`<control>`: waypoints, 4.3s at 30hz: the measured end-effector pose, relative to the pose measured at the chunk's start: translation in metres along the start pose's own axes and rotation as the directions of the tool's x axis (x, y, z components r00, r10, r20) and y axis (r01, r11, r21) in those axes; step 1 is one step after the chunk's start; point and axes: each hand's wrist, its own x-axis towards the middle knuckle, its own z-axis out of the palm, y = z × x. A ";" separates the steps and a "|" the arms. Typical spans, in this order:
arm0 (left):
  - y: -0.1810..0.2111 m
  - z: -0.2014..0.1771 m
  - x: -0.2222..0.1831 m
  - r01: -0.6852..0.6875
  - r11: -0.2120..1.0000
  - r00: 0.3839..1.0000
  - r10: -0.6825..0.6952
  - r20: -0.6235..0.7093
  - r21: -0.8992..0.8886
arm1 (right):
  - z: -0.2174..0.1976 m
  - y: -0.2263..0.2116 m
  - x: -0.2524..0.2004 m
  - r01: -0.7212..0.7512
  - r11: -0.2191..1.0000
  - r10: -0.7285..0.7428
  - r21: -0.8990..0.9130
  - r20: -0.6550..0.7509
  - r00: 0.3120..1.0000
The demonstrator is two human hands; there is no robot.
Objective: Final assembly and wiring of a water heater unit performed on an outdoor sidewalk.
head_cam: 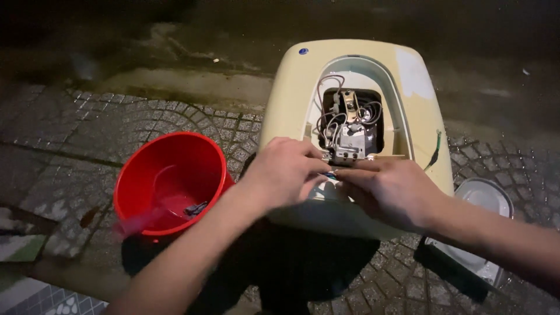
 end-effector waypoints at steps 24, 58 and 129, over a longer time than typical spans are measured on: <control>0.028 0.000 -0.019 0.196 -0.033 0.664 -0.731 0.157 -0.980 | 0.001 -0.001 0.021 -0.434 0.821 0.368 0.371 0.237 0.899; 0.004 0.044 -0.042 0.397 0.104 0.658 -0.725 0.204 -0.912 | -0.022 0.010 0.001 -0.268 0.943 0.209 0.198 0.273 0.939; -0.085 0.019 0.112 0.511 0.834 0.859 -0.497 0.120 -0.208 | 0.006 0.181 0.069 0.021 1.000 -0.012 -0.021 0.351 0.936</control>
